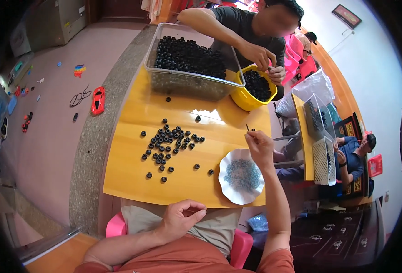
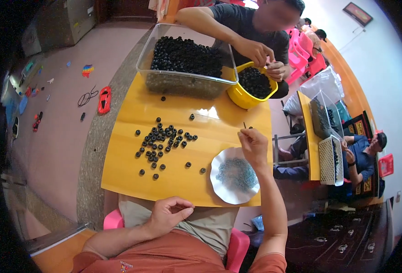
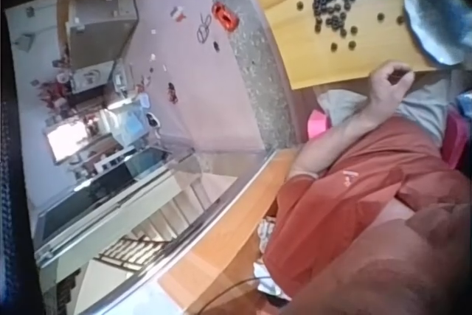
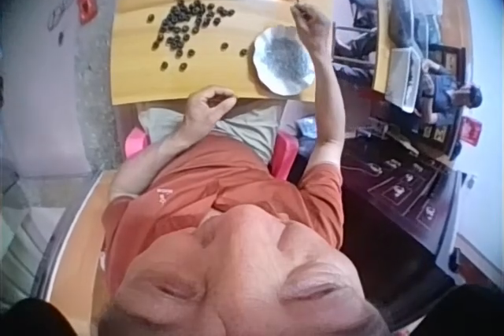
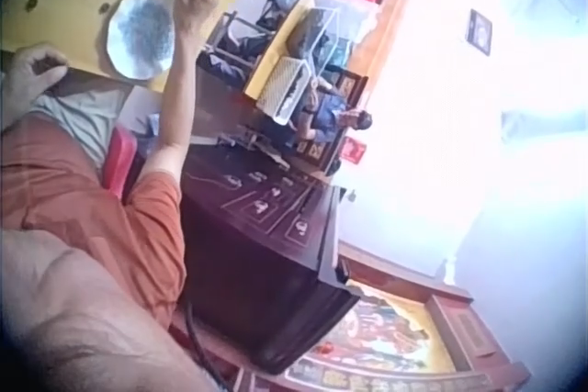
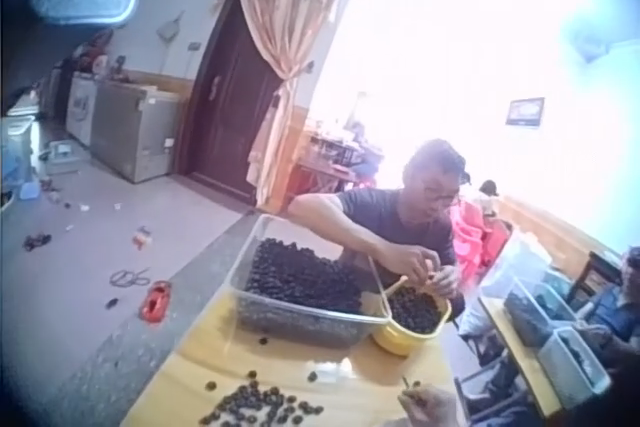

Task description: The recorder is manual assembling small black plastic components with tiny white pins/beads.

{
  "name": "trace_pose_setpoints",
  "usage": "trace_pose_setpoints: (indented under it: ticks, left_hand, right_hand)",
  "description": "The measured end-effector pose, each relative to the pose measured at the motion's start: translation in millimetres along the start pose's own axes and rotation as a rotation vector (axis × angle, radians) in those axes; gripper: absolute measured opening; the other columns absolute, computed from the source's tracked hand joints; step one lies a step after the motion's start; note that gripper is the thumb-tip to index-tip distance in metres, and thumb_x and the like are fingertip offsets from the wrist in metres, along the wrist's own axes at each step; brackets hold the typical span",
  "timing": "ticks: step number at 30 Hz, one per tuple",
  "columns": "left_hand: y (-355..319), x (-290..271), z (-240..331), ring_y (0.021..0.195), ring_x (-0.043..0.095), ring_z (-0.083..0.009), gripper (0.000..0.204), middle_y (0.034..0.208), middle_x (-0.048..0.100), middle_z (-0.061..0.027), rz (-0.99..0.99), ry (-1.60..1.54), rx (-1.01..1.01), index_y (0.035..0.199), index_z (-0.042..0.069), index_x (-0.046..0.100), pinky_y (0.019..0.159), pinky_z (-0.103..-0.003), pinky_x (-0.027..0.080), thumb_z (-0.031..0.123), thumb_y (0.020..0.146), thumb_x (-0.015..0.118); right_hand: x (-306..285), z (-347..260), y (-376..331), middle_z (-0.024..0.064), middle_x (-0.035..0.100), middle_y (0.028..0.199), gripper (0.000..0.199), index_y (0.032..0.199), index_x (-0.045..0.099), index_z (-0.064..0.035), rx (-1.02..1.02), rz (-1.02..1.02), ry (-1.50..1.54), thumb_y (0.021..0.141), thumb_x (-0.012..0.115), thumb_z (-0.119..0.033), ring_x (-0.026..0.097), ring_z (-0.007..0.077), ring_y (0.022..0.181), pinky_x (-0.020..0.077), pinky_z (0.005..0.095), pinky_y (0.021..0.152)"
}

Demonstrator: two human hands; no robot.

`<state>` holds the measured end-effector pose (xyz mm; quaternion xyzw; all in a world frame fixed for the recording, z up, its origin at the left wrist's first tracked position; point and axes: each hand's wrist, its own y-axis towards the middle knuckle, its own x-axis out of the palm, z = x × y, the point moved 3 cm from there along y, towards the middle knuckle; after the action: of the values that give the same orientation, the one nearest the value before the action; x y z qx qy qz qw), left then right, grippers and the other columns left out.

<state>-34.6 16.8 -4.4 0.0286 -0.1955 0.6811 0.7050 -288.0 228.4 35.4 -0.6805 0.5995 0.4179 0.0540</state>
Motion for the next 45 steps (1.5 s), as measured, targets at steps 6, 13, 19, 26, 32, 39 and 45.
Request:
trace_pose_setpoints:
  ticks: [6, 13, 19, 26, 32, 39, 45]
  left_hand:
    - [-1, 4, -3, 0.076, 0.064, -0.0069, 0.016, 0.084, 0.070, -0.0036, -0.008, 0.075, 0.050, 0.096, -0.001, 0.069, 0.069, -0.022, 0.051, 0.011, 0.086, 0.069]
    - [-3, 6, -11, 0.075, 0.063, -0.0068, 0.017, 0.083, 0.070, -0.0033, -0.038, 0.104, 0.035, 0.096, 0.000, 0.070, 0.069, -0.023, 0.051, 0.013, 0.086, 0.069]
    - [-7, 9, -15, 0.075, 0.063, -0.0063, 0.017, 0.083, 0.070, -0.0029, -0.049, 0.129, 0.037, 0.095, 0.000, 0.070, 0.069, -0.023, 0.051, 0.013, 0.086, 0.069]
    - [-11, 14, -14, 0.076, 0.065, -0.0089, 0.018, 0.084, 0.071, -0.0049, -0.053, 0.240, 0.133, 0.096, 0.001, 0.070, 0.071, -0.025, 0.052, 0.016, 0.085, 0.069]
    - [-15, 22, -9, 0.078, 0.066, -0.0107, 0.020, 0.085, 0.072, -0.0074, -0.061, 0.270, 0.156, 0.097, 0.001, 0.070, 0.073, -0.026, 0.052, 0.017, 0.085, 0.069]
    - [-20, 21, -6, 0.078, 0.067, -0.0110, 0.021, 0.085, 0.072, -0.0084, -0.070, 0.272, 0.213, 0.097, 0.000, 0.070, 0.073, -0.026, 0.052, 0.017, 0.085, 0.068]
    - [-26, 23, -2, 0.079, 0.066, -0.0109, 0.021, 0.086, 0.071, -0.0087, -0.107, 0.240, 0.208, 0.097, -0.001, 0.069, 0.073, -0.026, 0.052, 0.017, 0.086, 0.068]
  right_hand:
    - [11, -22, -13, 0.0077, 0.062, 0.068, 0.007, 0.085, 0.067, 0.0012, -0.025, -0.003, 0.030, 0.082, 0.071, -0.004, 0.057, 0.0102, 0.058, 0.0457, 0.0239, 0.055]
    - [11, -45, -29, 0.0099, 0.065, 0.072, 0.008, 0.086, 0.067, 0.0017, -0.041, -0.027, 0.051, 0.082, 0.070, -0.004, 0.059, 0.0123, 0.061, 0.0471, 0.0254, 0.058]
    - [7, -52, -43, 0.0106, 0.064, 0.072, 0.008, 0.086, 0.068, 0.0014, -0.042, -0.010, 0.055, 0.082, 0.071, -0.005, 0.060, 0.0141, 0.061, 0.0475, 0.0260, 0.058]
    - [2, -60, -58, 0.0102, 0.065, 0.073, 0.009, 0.088, 0.068, 0.0007, -0.050, -0.019, 0.038, 0.082, 0.071, -0.005, 0.060, 0.0137, 0.062, 0.0479, 0.0257, 0.059]
    - [8, -63, -70, 0.0104, 0.067, 0.075, 0.009, 0.090, 0.069, 0.0002, -0.051, -0.030, 0.096, 0.082, 0.070, -0.004, 0.061, 0.0130, 0.062, 0.0491, 0.0257, 0.060]
    - [21, -91, -83, 0.0058, 0.067, 0.077, 0.012, 0.094, 0.067, 0.0024, -0.064, -0.181, 0.050, 0.084, 0.070, -0.004, 0.060, 0.0085, 0.069, 0.0486, 0.0229, 0.064]
    - [19, -115, -90, 0.0114, 0.068, 0.079, 0.013, 0.095, 0.069, -0.0004, -0.087, -0.200, -0.009, 0.083, 0.069, -0.007, 0.064, 0.0179, 0.067, 0.0505, 0.0282, 0.063]
